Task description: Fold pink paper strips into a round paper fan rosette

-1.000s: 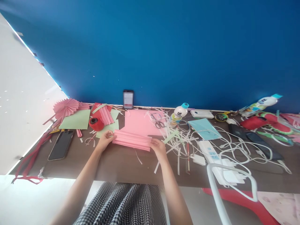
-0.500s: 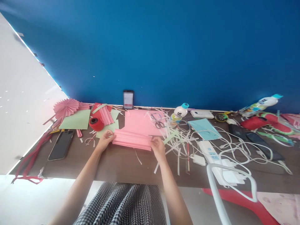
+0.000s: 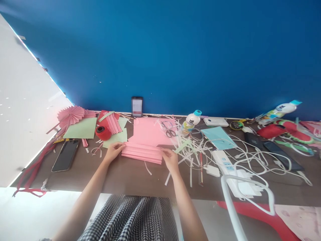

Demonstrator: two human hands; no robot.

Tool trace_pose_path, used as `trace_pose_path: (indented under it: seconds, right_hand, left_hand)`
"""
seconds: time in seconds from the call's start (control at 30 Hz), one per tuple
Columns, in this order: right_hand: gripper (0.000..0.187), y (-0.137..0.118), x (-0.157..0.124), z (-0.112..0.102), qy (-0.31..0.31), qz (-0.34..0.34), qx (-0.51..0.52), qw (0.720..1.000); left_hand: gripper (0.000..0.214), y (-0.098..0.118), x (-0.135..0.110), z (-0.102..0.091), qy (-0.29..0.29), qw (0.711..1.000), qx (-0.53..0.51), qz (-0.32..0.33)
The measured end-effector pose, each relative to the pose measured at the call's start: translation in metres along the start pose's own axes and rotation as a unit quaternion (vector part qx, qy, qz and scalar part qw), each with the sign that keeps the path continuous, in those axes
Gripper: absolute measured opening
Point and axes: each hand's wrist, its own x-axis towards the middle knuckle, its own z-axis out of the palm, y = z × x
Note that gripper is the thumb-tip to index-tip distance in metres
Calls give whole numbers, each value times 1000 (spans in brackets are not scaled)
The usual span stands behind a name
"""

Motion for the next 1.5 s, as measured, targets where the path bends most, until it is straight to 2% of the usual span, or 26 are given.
trace_pose_path:
  seconds: [0.13, 0.2, 0.3, 0.4, 0.53, 0.67, 0.77, 0.87, 1.0, 1.23, 1.5]
  right_hand:
    - [21, 1, 1, 0, -8, -19, -1, 1000]
    - [24, 0, 0, 1, -19, -25, 17, 999]
    - [47, 0, 0, 5, -19, -43, 29, 998]
    - [59, -1, 3, 7, -25, -93, -36, 995]
    - [42, 0, 9, 10, -79, -131, -135, 979]
    - [20, 2, 13, 11, -109, -162, -172, 966]
    - [18, 3, 13, 11, -113, -183, -178, 960]
    - [19, 2, 11, 11, -119, -188, -180, 958]
    - [18, 2, 8, 12, -114, -158, -137, 971]
    - [24, 0, 6, 14, -64, -37, -14, 997]
    - [27, -8, 3, 14, -69, -6, -7, 998]
  left_hand:
    - [24, 0, 1, 0, 22, 1000, 1, 8]
    - [24, -1, 1, 0, 21, 1000, 8, -3]
    - [24, -1, 1, 0, 8, 1000, 14, -8]
    - [24, 0, 1, 1, 3, 1000, 14, 7]
    - [24, 0, 0, 1, -9, 1000, 14, 9]
    - [24, -3, 0, 1, -1, 999, 33, 6]
    - [27, -5, 2, 1, 26, 999, 28, 11]
    - [31, -4, 3, 1, 19, 999, 26, 1]
    - [25, -1, 3, 1, -5, 999, 32, 5]
    - [26, 2, 3, 2, -13, 1000, 7, -4]
    - [25, 1, 3, 2, -4, 999, -44, -12]
